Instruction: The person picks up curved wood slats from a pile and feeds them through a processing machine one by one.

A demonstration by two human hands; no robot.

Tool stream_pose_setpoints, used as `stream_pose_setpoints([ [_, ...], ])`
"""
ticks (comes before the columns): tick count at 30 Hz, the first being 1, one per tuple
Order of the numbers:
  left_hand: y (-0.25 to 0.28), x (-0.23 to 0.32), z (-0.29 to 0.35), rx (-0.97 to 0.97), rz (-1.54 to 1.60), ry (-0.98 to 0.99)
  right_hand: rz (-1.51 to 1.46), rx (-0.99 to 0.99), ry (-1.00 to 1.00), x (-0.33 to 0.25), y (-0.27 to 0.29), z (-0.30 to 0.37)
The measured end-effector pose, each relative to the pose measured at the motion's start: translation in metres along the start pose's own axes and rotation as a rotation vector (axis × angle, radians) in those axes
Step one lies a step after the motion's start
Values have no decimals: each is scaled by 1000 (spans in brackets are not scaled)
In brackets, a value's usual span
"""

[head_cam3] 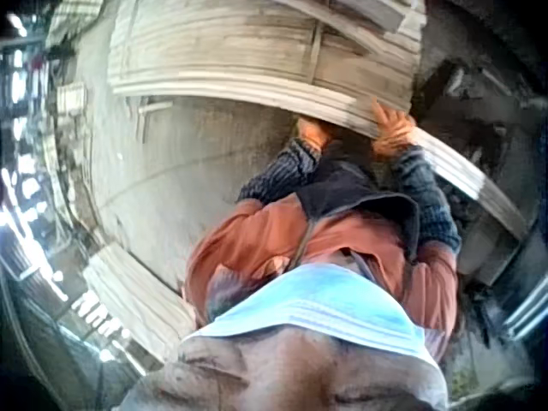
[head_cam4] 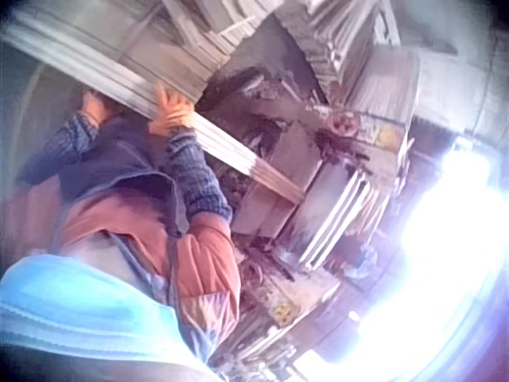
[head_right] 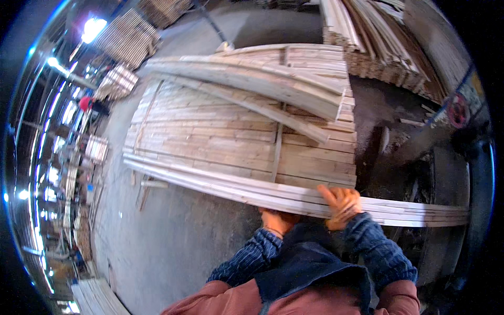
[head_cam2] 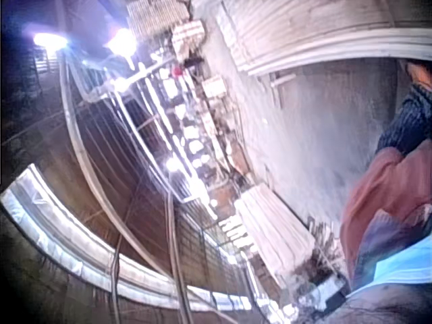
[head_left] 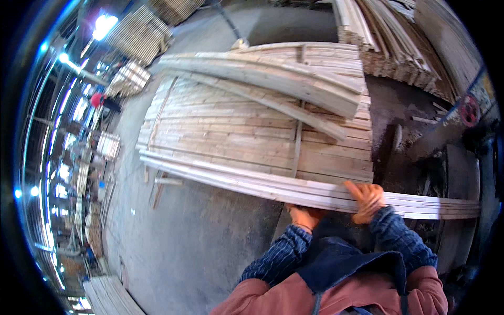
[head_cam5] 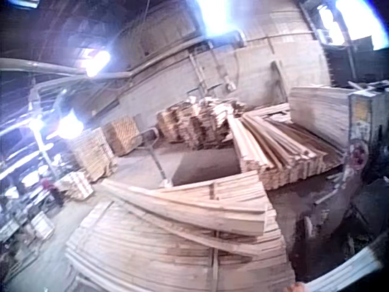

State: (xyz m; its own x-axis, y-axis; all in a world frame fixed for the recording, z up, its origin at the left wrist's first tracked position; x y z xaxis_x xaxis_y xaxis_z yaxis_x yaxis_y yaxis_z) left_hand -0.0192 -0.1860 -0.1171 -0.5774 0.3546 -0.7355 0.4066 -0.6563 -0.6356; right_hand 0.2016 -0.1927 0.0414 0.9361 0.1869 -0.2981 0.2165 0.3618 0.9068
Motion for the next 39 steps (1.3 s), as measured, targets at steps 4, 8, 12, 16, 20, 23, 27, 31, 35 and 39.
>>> stream_pose_setpoints([
  [4,-38,29,9,-74,145,-152,39,18,-67,27,7,24],
  [8,-145,62,57,214,-720,-824,41,43,-116,94,1,65],
  [12,-178,83,73,159,-802,-859,66,90,-174,113,14,93],
  [16,-135,58,45,54,-822,-689,24,232,-53,82,37,87],
  [20,-94,20,13,225,-688,-539,-88,198,91,27,33,27],
  [23,-71,-10,-2,371,-590,-484,-59,165,88,-24,26,-29],
  [27,-58,-13,-6,435,-625,-520,59,46,-6,-48,17,-75],
  [31,-79,23,0,407,-790,-705,44,75,18,-11,21,-42],
  [35,-171,55,32,215,-798,-836,20,89,-61,35,28,3],
  [39,-188,69,44,208,-858,-755,63,126,-170,67,33,42],
])
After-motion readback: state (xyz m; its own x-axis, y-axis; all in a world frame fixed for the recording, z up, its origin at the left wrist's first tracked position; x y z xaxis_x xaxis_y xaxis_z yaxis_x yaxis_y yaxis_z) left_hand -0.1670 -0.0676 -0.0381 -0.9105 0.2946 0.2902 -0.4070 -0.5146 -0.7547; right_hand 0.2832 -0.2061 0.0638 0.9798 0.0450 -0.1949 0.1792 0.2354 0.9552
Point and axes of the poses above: each hand's wrist, its own z-axis away from the middle knuckle, its own y-axis out of the back of the hand, x = y × z, the point moved 5 cm from there along -z, towards the middle knuckle, and after that the axes turned 2 degrees about -z, right-handed, at the moved point
